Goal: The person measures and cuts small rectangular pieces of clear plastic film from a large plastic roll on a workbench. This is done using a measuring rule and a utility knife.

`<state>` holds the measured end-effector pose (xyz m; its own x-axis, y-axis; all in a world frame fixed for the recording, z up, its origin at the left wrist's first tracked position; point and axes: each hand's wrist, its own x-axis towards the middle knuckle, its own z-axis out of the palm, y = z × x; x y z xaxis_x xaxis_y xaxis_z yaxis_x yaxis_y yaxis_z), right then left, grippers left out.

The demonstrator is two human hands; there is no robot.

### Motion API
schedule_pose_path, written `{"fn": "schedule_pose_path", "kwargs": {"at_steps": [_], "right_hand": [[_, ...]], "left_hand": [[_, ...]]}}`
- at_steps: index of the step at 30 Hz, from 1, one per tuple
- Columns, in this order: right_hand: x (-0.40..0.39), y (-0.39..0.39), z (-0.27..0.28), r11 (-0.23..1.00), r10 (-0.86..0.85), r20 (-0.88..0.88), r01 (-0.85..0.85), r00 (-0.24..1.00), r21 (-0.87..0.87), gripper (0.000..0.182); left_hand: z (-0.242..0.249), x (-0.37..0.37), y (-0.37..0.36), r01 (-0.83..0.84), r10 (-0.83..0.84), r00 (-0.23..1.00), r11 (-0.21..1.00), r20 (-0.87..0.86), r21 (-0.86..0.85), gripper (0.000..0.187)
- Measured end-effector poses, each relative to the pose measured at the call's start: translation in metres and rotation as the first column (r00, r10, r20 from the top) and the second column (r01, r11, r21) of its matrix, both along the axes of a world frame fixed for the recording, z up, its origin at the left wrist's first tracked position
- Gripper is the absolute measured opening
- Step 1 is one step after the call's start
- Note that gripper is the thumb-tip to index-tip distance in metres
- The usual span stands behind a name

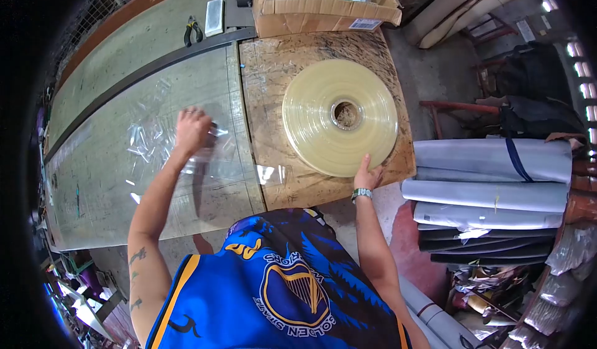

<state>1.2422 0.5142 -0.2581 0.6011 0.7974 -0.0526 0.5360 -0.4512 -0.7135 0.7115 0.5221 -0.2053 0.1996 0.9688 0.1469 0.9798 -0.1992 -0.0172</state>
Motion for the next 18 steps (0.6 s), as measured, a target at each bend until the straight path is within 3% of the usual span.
{"fn": "schedule_pose_path", "kwargs": {"at_steps": [1,2,5,7,10,11,14,15,17,18], "right_hand": [[-0.001,-0.008,-0.006,1.000,0.012,-0.076,-0.013,0.997,-0.012,0.072],[-0.001,-0.019,-0.017,0.999,0.022,-0.153,-0.026,0.988,-0.023,0.069],[-0.025,-0.048,0.008,0.994,0.073,-0.392,-0.101,0.917,-0.052,0.064],[-0.024,-0.060,0.003,0.986,0.158,-0.502,-0.167,0.850,0.027,0.056],[-0.017,-0.059,0.035,0.975,0.123,-0.516,-0.201,0.848,-0.099,0.056],[-0.002,-0.060,0.028,0.977,0.143,-0.490,-0.203,0.860,-0.070,0.057],[0.049,-0.043,0.011,0.929,0.342,-0.231,-0.290,0.911,0.232,0.055],[0.066,-0.028,0.012,0.947,0.297,-0.162,-0.269,0.941,0.178,0.055],[0.086,0.013,0.026,0.958,0.258,0.024,-0.259,0.966,0.119,0.057],[0.088,0.042,0.036,0.953,0.264,0.132,-0.279,0.955,0.115,0.060]], "left_hand": [[0.006,-0.021,-0.009,-0.058,0.055,0.997,0.998,-0.060,-0.038,0.015],[-0.004,-0.050,-0.016,-0.078,0.085,0.993,0.993,-0.081,0.089,0.012],[0.014,-0.117,-0.035,-0.249,0.251,0.964,0.968,-0.086,0.039,0.009],[0.035,-0.149,-0.042,-0.407,0.392,0.913,0.898,-0.116,-0.167,0.029],[0.069,-0.164,-0.046,-0.578,0.645,0.763,0.644,-0.052,-0.500,0.062],[0.073,-0.160,-0.050,-0.534,0.625,0.780,0.691,0.032,-0.488,0.068],[0.079,-0.125,-0.050,-0.376,0.480,0.822,0.862,0.307,-0.341,0.081],[0.081,-0.091,-0.044,-0.298,0.372,0.836,0.925,0.403,-0.236,0.080],[0.101,0.028,-0.021,-0.236,0.341,0.643,0.940,0.686,-0.246,0.082],[0.084,0.076,-0.010,-0.219,0.302,0.647,0.953,0.701,-0.208,0.083]]}}
